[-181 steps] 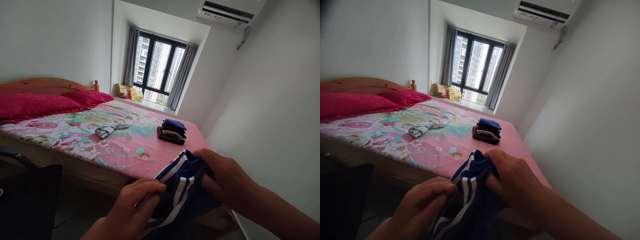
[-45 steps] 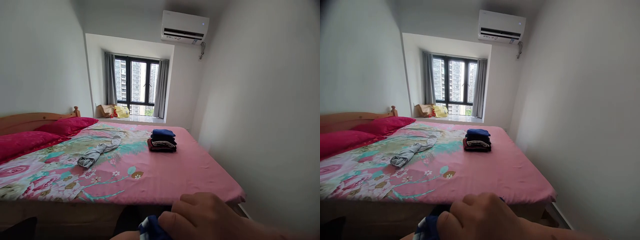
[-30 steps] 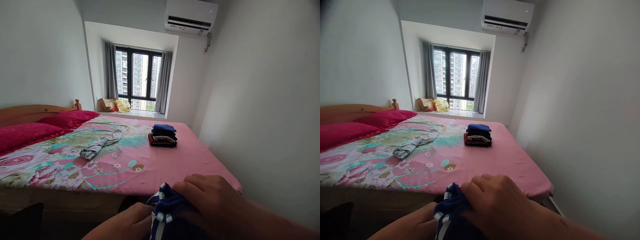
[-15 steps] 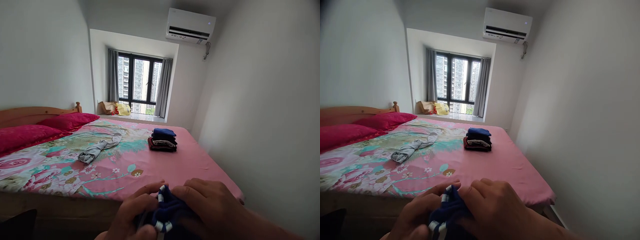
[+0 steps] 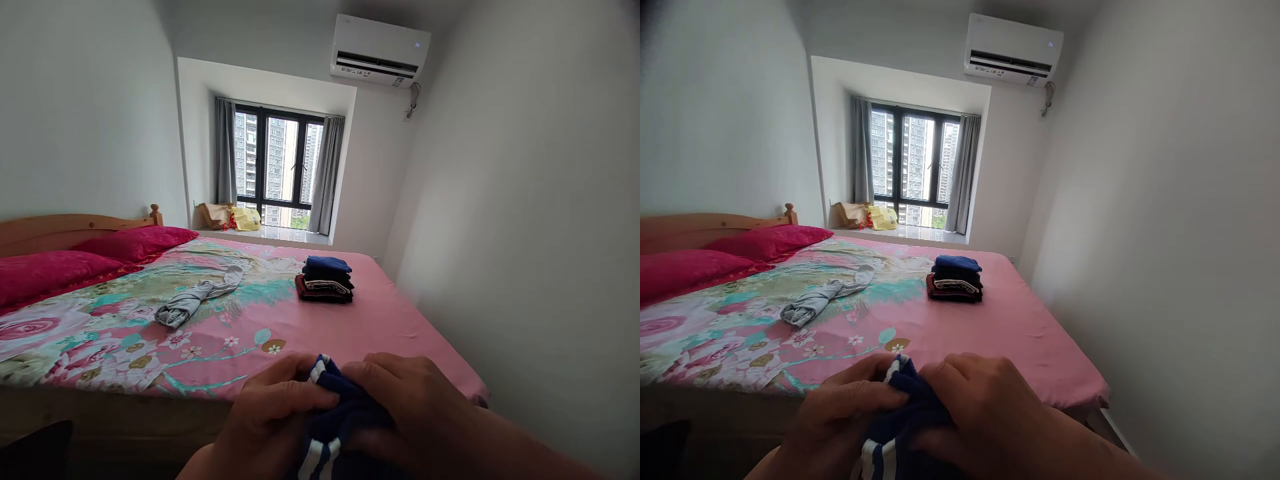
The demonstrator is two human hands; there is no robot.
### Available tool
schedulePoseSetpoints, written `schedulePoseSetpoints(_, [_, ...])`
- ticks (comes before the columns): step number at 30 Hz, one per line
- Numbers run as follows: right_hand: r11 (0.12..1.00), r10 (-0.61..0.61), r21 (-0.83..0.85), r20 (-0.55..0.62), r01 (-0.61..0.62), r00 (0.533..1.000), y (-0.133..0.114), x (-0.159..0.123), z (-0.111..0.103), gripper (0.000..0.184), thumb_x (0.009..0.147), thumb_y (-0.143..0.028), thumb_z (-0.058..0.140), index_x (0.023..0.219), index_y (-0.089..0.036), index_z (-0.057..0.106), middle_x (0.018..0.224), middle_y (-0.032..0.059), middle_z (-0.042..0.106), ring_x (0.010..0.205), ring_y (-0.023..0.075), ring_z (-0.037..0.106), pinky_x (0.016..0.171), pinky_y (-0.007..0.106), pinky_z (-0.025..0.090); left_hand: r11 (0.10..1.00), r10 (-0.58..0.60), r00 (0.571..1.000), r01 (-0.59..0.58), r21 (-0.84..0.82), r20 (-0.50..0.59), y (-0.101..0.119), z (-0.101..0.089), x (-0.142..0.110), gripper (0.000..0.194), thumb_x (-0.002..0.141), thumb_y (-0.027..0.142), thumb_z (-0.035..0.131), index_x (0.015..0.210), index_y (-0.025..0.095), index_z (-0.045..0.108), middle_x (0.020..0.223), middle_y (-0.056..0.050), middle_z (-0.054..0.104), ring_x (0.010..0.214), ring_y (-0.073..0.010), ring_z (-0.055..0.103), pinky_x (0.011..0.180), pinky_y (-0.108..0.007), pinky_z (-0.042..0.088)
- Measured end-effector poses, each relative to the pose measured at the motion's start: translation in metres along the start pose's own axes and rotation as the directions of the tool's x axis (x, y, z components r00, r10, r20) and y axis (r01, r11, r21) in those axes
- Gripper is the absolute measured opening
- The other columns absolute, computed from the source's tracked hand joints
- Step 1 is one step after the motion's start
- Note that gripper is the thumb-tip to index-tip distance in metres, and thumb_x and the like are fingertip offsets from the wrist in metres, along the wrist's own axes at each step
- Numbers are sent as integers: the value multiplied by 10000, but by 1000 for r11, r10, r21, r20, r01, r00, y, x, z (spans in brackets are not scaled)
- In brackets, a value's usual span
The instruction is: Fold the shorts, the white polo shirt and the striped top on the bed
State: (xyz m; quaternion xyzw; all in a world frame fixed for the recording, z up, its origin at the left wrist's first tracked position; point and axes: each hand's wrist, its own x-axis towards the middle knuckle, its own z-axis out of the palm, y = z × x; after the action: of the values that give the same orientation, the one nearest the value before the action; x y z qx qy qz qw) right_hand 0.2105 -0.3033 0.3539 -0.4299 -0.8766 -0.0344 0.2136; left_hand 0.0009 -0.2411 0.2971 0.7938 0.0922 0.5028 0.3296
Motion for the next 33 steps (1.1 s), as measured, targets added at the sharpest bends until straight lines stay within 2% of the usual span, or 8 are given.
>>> schedulePoseSetpoints(6, [994,86,63,64,-90,994,-2,3,-4,206,872,-354,568,1013,-204,563,882,6,646,774,132,603,679,229,425,972,-17,998,32,234,-65,9,-3,-13,453,703,303,725,1141,300,612,1229,-76,582,1109,-260,570,835,-279,539])
schedulePoseSetpoints(12, [995,89,43,63,-92,994,-4,6,-3,204,845,-317,602,1000,-187,571,890,18,661,777,136,615,644,218,429,930,156,988,-152,335,15,6,3,6,344,696,95,677,983,262,586,1044,-49,621,884,-163,636,751,-211,529])
schedulePoseSetpoints(16, [996,63,60,108,-70,992,-4,4,-10,264,838,-320,614,1071,-211,551,926,7,664,791,126,624,675,208,439,894,177,976,-214,393,129,6,-2,8,309,738,143,669,1009,280,611,1038,-62,620,828,-154,622,725,-220,519])
schedulePoseSetpoints(18, [998,37,43,109,-42,993,-6,3,-12,278,831,-316,629,1080,-221,549,906,-2,664,768,118,622,678,202,436,892,175,980,-200,405,98,7,-1,5,214,754,212,672,955,271,630,1023,-68,617,824,-163,608,727,-240,513])
schedulePoseSetpoints(22, [1000,-20,25,117,17,993,-5,0,-11,258,838,-367,618,1038,-212,564,852,-4,654,704,103,609,598,179,409,939,174,984,-157,305,-28,10,7,0,164,773,253,655,930,257,610,1020,-61,596,838,-157,593,756,-241,504])
schedulePoseSetpoints(26, [993,-98,83,114,89,989,-5,-4,-7,289,816,-396,631,1023,-206,565,819,-12,654,673,99,613,535,170,403,973,45,999,-46,225,6,14,8,-7,183,758,210,671,921,272,613,944,-28,577,732,-108,562,658,-180,486])
schedulePoseSetpoints(29, [995,-15,95,122,4,992,-10,-5,-7,282,780,-330,682,1011,-215,568,865,-17,678,751,116,648,606,173,456,987,-101,995,97,130,22,9,8,-13,248,788,217,641,1022,278,586,981,-44,580,774,-122,569,648,-179,491])
schedulePoseSetpoints(33, [994,87,55,122,-94,989,-8,-6,-8,201,779,-215,667,961,-234,585,849,-20,692,731,134,663,641,200,495,987,-161,986,162,-21,37,-4,12,-11,539,781,232,659,1267,320,442,1076,-54,567,885,-146,568,750,-227,494])
